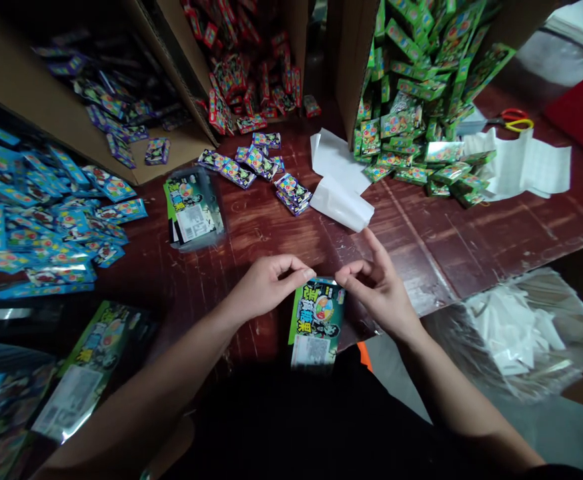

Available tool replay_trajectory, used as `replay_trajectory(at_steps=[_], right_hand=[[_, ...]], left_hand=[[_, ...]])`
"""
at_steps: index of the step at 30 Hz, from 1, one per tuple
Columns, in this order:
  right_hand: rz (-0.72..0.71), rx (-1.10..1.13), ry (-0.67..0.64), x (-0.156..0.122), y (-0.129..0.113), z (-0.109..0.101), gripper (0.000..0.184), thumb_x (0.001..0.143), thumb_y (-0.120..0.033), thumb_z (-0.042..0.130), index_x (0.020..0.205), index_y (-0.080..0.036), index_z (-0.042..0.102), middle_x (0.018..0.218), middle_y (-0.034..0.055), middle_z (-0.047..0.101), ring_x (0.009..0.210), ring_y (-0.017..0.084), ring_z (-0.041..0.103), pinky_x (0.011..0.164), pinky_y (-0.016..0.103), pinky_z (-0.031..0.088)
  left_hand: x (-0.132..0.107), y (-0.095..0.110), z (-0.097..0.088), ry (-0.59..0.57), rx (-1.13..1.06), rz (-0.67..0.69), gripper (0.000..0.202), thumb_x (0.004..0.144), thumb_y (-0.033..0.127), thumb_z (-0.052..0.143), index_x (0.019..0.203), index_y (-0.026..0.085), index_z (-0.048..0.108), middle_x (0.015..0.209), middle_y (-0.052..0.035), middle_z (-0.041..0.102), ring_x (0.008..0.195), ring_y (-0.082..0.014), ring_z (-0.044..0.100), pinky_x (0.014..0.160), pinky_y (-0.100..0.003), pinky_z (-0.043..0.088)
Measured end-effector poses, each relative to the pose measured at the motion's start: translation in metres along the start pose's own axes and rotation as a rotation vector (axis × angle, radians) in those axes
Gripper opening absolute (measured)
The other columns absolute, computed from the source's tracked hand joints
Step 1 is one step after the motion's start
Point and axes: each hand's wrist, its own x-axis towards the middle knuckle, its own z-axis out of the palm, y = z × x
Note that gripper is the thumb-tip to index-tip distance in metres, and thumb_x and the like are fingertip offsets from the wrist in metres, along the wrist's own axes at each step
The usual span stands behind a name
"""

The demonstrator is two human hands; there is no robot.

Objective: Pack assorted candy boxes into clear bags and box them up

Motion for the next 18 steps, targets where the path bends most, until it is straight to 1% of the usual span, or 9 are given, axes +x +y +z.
replay_trajectory(at_steps=[2, 5, 8, 9, 10, 12, 15, 16, 18], right_hand=[[0.014, 0.005, -0.054, -0.005, -0.001, -0.006, 0.084, 0.091, -0.034, 0.071, 0.159, -0.03, 0.022, 0.093, 0.0, 0.072, 0.088, 0.016, 0.069, 0.088, 0.036, 0.056], [0.006, -0.048, -0.129, -0.007, -0.007, -0.017, 0.061, 0.096, -0.036, 0.066, 0.149, -0.03, 0.038, 0.104, 0.0032, 0.073, 0.1, 0.017, 0.069, 0.096, 0.038, 0.053], [-0.075, -0.226, -0.154, 0.006, -0.023, -0.031, 0.032, 0.095, -0.037, 0.066, 0.124, -0.026, 0.059, 0.109, 0.0047, 0.068, 0.103, 0.017, 0.064, 0.095, 0.035, 0.051], [-0.106, -0.299, -0.189, 0.013, -0.031, -0.036, 0.023, 0.096, -0.038, 0.065, 0.114, -0.023, 0.062, 0.108, 0.0049, 0.066, 0.102, 0.017, 0.062, 0.094, 0.033, 0.05], [-0.123, -0.37, -0.257, 0.022, -0.04, -0.04, 0.02, 0.097, -0.039, 0.062, 0.105, -0.021, 0.063, 0.105, 0.0049, 0.064, 0.1, 0.017, 0.061, 0.092, 0.032, 0.049], [-0.106, -0.501, -0.473, 0.039, -0.056, -0.044, 0.025, 0.101, -0.042, 0.054, 0.097, -0.019, 0.062, 0.096, 0.004, 0.062, 0.091, 0.016, 0.059, 0.085, 0.03, 0.048], [-0.018, -0.684, -0.793, 0.06, -0.072, -0.04, 0.032, 0.104, -0.045, 0.046, 0.098, -0.017, 0.061, 0.085, 0.0014, 0.06, 0.077, 0.014, 0.054, 0.072, 0.027, 0.044], [0.007, -0.729, -0.856, 0.065, -0.074, -0.037, 0.032, 0.103, -0.045, 0.046, 0.099, -0.017, 0.061, 0.083, 0.0008, 0.06, 0.074, 0.013, 0.053, 0.069, 0.026, 0.043], [0.05, -0.777, -0.909, 0.07, -0.073, -0.031, 0.032, 0.101, -0.048, 0.05, 0.098, -0.017, 0.062, 0.08, -0.0004, 0.06, 0.069, 0.012, 0.051, 0.063, 0.025, 0.04]], left_hand=[[-0.003, -0.005, 0.0, -0.023, -0.048, 0.011, 0.023, 0.088, 0.037, 0.071, 0.098, 0.016, 0.071, 0.098, -0.0058, 0.075, 0.092, -0.0188, 0.07, 0.086, -0.033, 0.055], [-0.005, -0.015, 0.004, 0.011, -0.11, 0.047, 0.022, 0.086, 0.031, 0.074, 0.1, 0.017, 0.068, 0.101, -0.0053, 0.074, 0.093, -0.0173, 0.07, 0.084, -0.031, 0.055], [-0.003, -0.019, 0.009, 0.002, -0.079, 0.06, 0.017, 0.088, 0.03, 0.071, 0.095, 0.015, 0.069, 0.098, -0.0058, 0.074, 0.09, -0.016, 0.069, 0.083, -0.029, 0.054], [-0.001, -0.018, 0.01, -0.007, -0.07, 0.057, 0.017, 0.088, 0.03, 0.071, 0.095, 0.015, 0.069, 0.097, -0.006, 0.074, 0.088, -0.0159, 0.069, 0.083, -0.029, 0.054], [0.0, -0.018, 0.012, -0.014, -0.067, 0.056, 0.017, 0.088, 0.03, 0.071, 0.094, 0.015, 0.069, 0.096, -0.0059, 0.074, 0.087, -0.0159, 0.069, 0.082, -0.029, 0.054], [0.003, -0.016, 0.015, -0.021, -0.066, 0.063, 0.017, 0.087, 0.03, 0.071, 0.094, 0.015, 0.07, 0.095, -0.0057, 0.074, 0.086, -0.0158, 0.069, 0.081, -0.029, 0.053], [0.006, -0.015, 0.019, -0.023, -0.064, 0.068, 0.015, 0.086, 0.028, 0.071, 0.094, 0.015, 0.07, 0.093, -0.0047, 0.074, 0.083, -0.0151, 0.068, 0.078, -0.027, 0.053], [0.006, -0.015, 0.021, -0.021, -0.064, 0.063, 0.015, 0.086, 0.028, 0.072, 0.093, 0.015, 0.07, 0.092, -0.0043, 0.074, 0.082, -0.0147, 0.068, 0.078, -0.027, 0.053], [0.007, -0.017, 0.022, -0.011, -0.067, 0.052, 0.014, 0.085, 0.027, 0.072, 0.093, 0.015, 0.07, 0.09, -0.0034, 0.073, 0.08, -0.0141, 0.067, 0.076, -0.027, 0.052]])
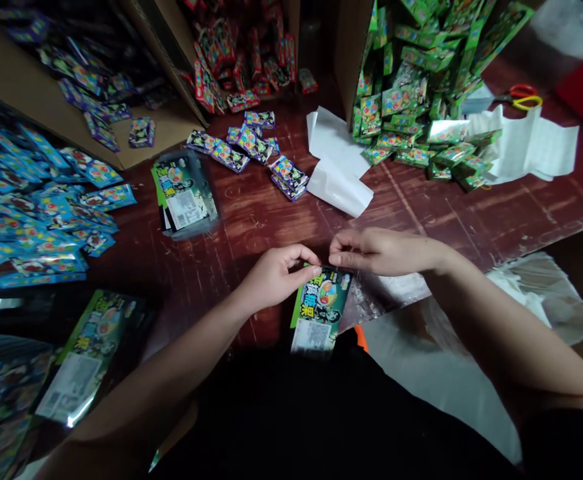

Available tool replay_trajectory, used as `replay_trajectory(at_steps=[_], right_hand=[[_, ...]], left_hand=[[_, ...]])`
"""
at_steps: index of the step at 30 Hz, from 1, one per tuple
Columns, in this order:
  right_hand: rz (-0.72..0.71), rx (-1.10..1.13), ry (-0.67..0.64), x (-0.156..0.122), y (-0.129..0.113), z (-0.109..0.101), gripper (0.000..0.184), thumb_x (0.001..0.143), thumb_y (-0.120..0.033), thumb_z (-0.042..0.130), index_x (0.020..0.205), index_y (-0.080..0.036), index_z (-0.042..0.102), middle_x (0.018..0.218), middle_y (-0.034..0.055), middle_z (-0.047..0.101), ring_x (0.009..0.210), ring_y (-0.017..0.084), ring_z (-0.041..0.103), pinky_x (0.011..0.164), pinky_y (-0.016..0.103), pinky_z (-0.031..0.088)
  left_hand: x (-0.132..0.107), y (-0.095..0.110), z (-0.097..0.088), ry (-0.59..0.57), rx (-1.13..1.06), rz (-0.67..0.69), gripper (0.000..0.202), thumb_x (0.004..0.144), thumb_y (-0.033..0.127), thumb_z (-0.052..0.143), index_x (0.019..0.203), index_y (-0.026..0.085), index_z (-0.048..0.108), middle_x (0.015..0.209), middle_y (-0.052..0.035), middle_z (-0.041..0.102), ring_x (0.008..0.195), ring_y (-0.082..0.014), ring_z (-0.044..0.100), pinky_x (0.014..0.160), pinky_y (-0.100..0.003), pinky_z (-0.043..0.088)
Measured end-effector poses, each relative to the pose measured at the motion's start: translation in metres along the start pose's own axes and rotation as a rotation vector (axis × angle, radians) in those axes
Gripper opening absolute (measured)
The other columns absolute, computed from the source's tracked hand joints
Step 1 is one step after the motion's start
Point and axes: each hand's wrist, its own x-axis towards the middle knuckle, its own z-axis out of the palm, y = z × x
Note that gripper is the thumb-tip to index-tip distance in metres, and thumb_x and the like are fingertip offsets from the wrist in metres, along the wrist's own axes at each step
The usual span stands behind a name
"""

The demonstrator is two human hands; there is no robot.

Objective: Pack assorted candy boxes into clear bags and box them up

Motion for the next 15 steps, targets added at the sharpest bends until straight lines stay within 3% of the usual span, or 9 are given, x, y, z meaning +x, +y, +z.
replay_trajectory(at_steps=[4, 7, 13, 15], right_hand=[[0.033, 0.031, 0.011, 0.008, 0.006, 0.01, 0.029, 0.093, -0.045, 0.063, 0.099, -0.017, 0.063, 0.078, -0.0014, 0.061, 0.064, 0.01, 0.049, 0.058, 0.024, 0.038], [0.035, 0.051, 0.077, 0.008, 0.013, 0.02, 0.024, 0.094, -0.041, 0.063, 0.098, -0.017, 0.063, 0.081, -0.0006, 0.063, 0.067, 0.011, 0.053, 0.061, 0.024, 0.041], [-0.032, -0.173, 0.444, 0.002, 0.009, 0.052, 0.021, 0.095, -0.038, 0.064, 0.107, -0.021, 0.059, 0.098, 0.005, 0.065, 0.085, 0.018, 0.062, 0.075, 0.031, 0.049], [-0.126, -0.29, 0.452, 0.003, 0.007, 0.062, 0.015, 0.1, -0.036, 0.055, 0.104, -0.023, 0.062, 0.102, 0.0063, 0.066, 0.093, 0.02, 0.064, 0.082, 0.034, 0.05]], left_hand=[[-0.001, -0.004, 0.0, -0.002, 0.001, 0.003, 0.014, 0.087, 0.027, 0.072, 0.095, 0.016, 0.071, 0.092, -0.0033, 0.074, 0.081, -0.0139, 0.067, 0.076, -0.026, 0.052], [0.0, -0.006, -0.001, -0.006, 0.004, 0.012, 0.016, 0.087, 0.029, 0.072, 0.097, 0.017, 0.071, 0.095, -0.0039, 0.075, 0.083, -0.0148, 0.068, 0.079, -0.027, 0.053], [-0.012, -0.004, 0.0, 0.082, -0.005, 0.033, 0.014, 0.088, 0.027, 0.07, 0.096, 0.015, 0.072, 0.094, -0.0052, 0.075, 0.084, -0.0162, 0.069, 0.079, -0.027, 0.053], [-0.022, -0.004, -0.003, 0.116, 0.024, 0.051, 0.014, 0.088, 0.027, 0.069, 0.096, 0.015, 0.072, 0.094, -0.0057, 0.075, 0.084, -0.0168, 0.069, 0.078, -0.028, 0.053]])
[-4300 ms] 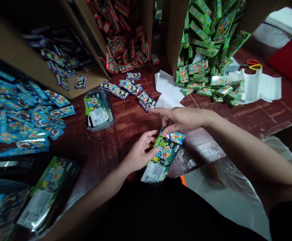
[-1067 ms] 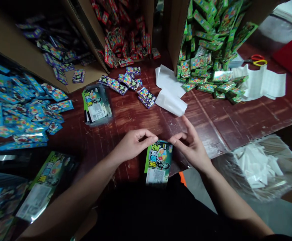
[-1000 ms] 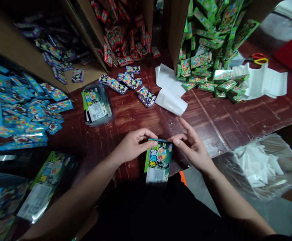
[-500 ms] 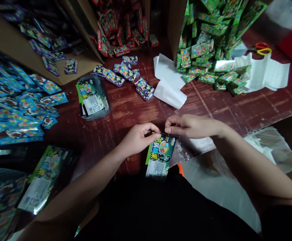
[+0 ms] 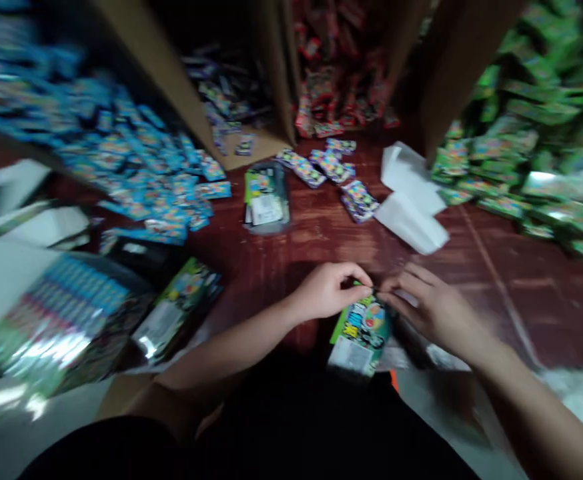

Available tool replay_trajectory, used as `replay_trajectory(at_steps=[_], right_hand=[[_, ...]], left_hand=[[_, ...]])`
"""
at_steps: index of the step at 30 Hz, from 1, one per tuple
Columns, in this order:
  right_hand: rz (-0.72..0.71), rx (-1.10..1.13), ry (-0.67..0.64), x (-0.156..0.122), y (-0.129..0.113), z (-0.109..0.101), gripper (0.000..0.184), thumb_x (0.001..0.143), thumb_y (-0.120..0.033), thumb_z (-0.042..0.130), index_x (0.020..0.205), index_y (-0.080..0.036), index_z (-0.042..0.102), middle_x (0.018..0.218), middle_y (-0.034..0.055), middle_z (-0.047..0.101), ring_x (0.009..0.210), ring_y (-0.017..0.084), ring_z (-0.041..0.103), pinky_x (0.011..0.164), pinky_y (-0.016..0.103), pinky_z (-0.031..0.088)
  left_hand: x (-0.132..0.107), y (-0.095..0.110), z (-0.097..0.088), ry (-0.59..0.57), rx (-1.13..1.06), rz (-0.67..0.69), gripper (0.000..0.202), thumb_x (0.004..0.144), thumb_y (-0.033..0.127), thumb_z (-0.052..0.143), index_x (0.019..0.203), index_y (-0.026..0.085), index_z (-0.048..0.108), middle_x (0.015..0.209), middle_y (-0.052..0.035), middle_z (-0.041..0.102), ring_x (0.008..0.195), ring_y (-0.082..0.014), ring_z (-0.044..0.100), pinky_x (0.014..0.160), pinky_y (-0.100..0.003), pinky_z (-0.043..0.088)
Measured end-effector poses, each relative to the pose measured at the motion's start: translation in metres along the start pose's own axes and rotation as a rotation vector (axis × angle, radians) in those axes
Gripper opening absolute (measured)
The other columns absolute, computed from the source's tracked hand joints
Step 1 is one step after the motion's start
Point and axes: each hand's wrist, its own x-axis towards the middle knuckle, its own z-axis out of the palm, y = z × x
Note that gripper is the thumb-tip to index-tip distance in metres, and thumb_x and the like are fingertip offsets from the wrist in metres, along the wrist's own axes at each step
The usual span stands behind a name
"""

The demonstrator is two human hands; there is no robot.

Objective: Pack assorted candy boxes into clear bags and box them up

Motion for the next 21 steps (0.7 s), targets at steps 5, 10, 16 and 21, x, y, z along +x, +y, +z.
replay_trajectory(at_steps=[5, 10, 16, 21], right_hand=[[-0.171, 0.036, -0.197, 0.041, -0.01, 0.018, 0.025, 0.101, -0.042, 0.054, 0.122, -0.03, 0.062, 0.117, 0.0034, 0.072, 0.097, 0.022, 0.072, 0.085, 0.035, 0.055], [-0.284, 0.294, -0.272, 0.129, -0.06, 0.055, 0.035, 0.098, -0.043, 0.058, 0.13, -0.029, 0.059, 0.131, 0.0047, 0.068, 0.117, 0.024, 0.066, 0.101, 0.039, 0.054], [-0.082, 0.414, -0.308, 0.212, -0.151, 0.157, 0.047, 0.102, -0.034, 0.043, 0.148, -0.023, 0.041, 0.131, 0.0093, 0.065, 0.111, 0.021, 0.066, 0.098, 0.043, 0.057], [-0.084, 0.233, -0.323, 0.211, -0.187, 0.216, 0.054, 0.099, -0.033, 0.047, 0.146, -0.007, 0.046, 0.139, 0.0239, 0.052, 0.134, 0.034, 0.05, 0.116, 0.052, 0.037]], left_hand=[[-0.049, -0.003, -0.033, 0.18, 0.004, 0.012, 0.021, 0.093, 0.029, 0.066, 0.11, 0.018, 0.07, 0.108, -0.0079, 0.075, 0.097, -0.0195, 0.07, 0.089, -0.032, 0.055], [-0.163, 0.011, -0.064, 0.767, 0.096, 0.038, 0.023, 0.096, 0.029, 0.063, 0.118, 0.023, 0.065, 0.139, -0.0097, 0.061, 0.128, -0.0237, 0.059, 0.108, -0.041, 0.048], [-0.277, -0.013, -0.073, 1.534, 0.138, -0.405, 0.037, 0.097, 0.046, 0.059, 0.127, 0.025, 0.054, 0.131, -0.0091, 0.063, 0.124, -0.0246, 0.06, 0.106, -0.041, 0.051], [-0.284, -0.047, -0.082, 1.498, -0.055, -0.409, 0.045, 0.097, 0.04, 0.056, 0.135, 0.02, 0.044, 0.142, -0.0145, 0.058, 0.131, -0.0243, 0.058, 0.109, -0.041, 0.049]])
